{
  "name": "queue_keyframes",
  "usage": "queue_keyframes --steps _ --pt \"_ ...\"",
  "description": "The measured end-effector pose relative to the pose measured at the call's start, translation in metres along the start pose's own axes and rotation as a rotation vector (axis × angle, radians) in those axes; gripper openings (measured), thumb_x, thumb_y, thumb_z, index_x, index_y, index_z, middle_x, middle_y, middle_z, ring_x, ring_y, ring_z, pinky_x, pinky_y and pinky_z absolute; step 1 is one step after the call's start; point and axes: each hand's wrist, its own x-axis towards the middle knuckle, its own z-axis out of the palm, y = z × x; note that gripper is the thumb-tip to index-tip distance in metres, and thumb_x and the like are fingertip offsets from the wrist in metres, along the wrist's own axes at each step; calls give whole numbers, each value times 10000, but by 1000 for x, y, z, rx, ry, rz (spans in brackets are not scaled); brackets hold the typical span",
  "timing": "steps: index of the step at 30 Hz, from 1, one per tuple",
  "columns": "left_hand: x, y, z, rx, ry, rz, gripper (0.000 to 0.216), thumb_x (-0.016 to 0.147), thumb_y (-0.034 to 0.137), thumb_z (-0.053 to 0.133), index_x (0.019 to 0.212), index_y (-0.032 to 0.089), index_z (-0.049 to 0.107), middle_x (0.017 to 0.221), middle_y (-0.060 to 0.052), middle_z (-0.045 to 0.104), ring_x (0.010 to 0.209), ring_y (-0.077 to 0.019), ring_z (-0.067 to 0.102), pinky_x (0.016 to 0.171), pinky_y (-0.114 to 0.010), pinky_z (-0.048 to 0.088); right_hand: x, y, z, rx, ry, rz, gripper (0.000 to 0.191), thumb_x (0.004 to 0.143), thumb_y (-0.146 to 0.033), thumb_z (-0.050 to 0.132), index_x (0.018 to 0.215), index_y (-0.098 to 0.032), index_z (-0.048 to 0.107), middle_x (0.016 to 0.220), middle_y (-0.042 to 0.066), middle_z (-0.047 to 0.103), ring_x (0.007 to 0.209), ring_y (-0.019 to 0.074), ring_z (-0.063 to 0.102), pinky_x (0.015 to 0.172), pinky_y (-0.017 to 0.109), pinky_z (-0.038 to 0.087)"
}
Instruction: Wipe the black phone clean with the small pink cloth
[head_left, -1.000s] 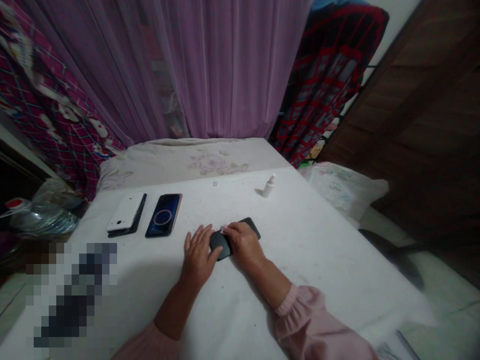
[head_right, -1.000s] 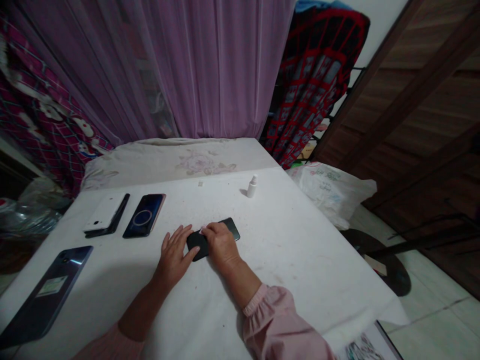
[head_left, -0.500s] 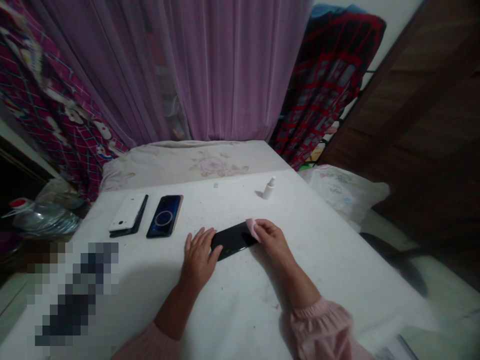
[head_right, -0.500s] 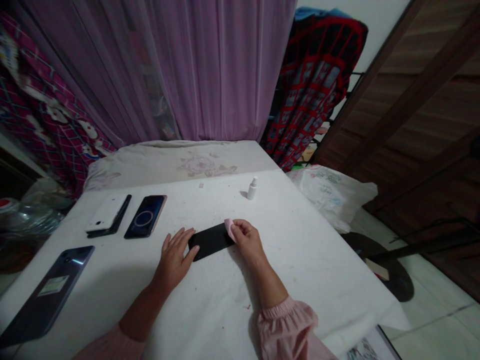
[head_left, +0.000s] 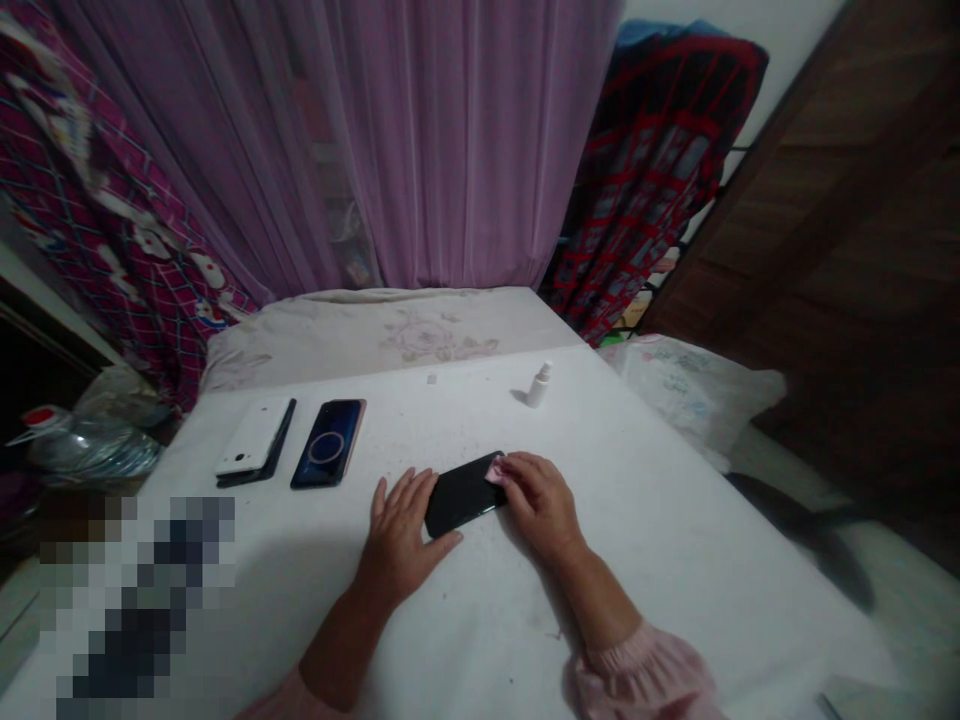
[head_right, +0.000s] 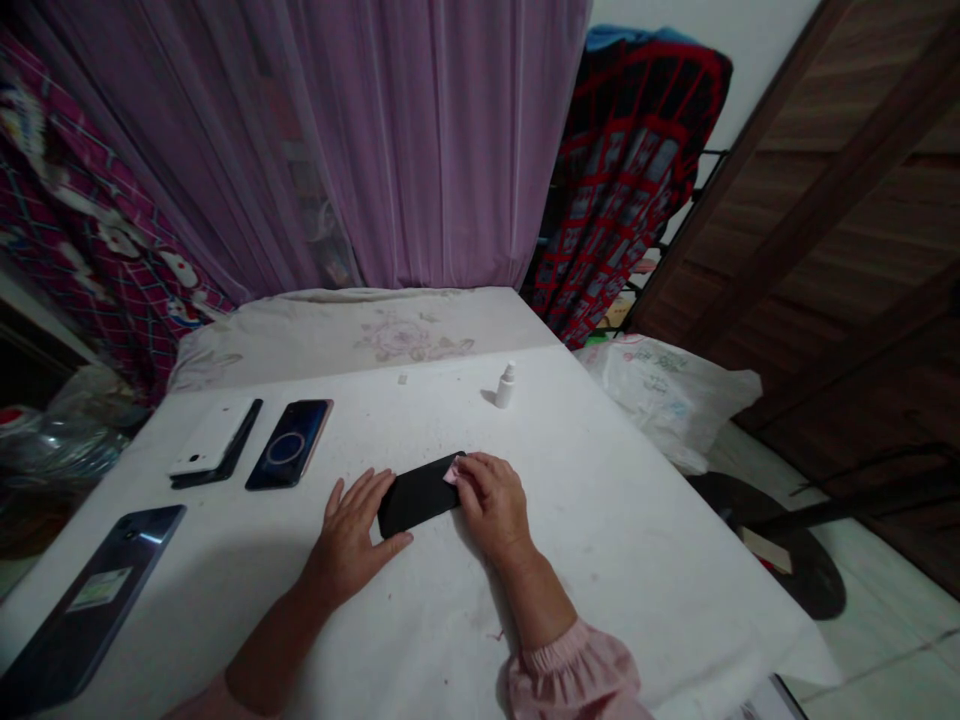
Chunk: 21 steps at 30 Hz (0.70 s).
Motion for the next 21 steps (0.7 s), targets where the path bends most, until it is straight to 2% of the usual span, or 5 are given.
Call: queue_keyframes --steps 2,6,12,18,21 --pt "-1 0 1 14 -1 25 656 842 450 624 1408 177 434 1366 -155 581 1313 -330 488 1146 -585 235 -1 2 4 -73 -39 -31 263 888 -302 582 1111 -236 705 1038 93 711 933 249 647 808 407 539" --pt "-1 -2 3 22 -8 37 606 873 407 585 1408 167 432 1355 -160 587 1299 -316 501 1149 -576 235 2 6 6 -69 -53 -19 212 926 -312 549 1002 -254 739 886 63 724 804 215 663 725 351 543" --pt "6 -17 3 0 -80 72 585 897 377 536 1430 170 413 1383 -152 563 1303 -293 494 1160 -559 223 24 31 -2 58 13 105 262 933 -337 515 1037 -220 725 951 68 740 867 209 698 761 331 563" --pt "40 -19 -13 31 -376 6 614 889 354 509 1462 175 378 1489 -142 453 1400 -308 370 1165 -601 161 48 45 5 79 -182 -85 250 951 -327 508 995 -229 734 900 64 730 846 197 676 760 324 551" --pt "53 -7 -12 50 -426 8 672 885 442 533 1469 154 363 1523 -148 399 1431 -320 310 1173 -601 134 47 42 10 53 -250 -190 239 956 -320 515 1011 -233 731 915 77 722 855 208 654 762 345 546"
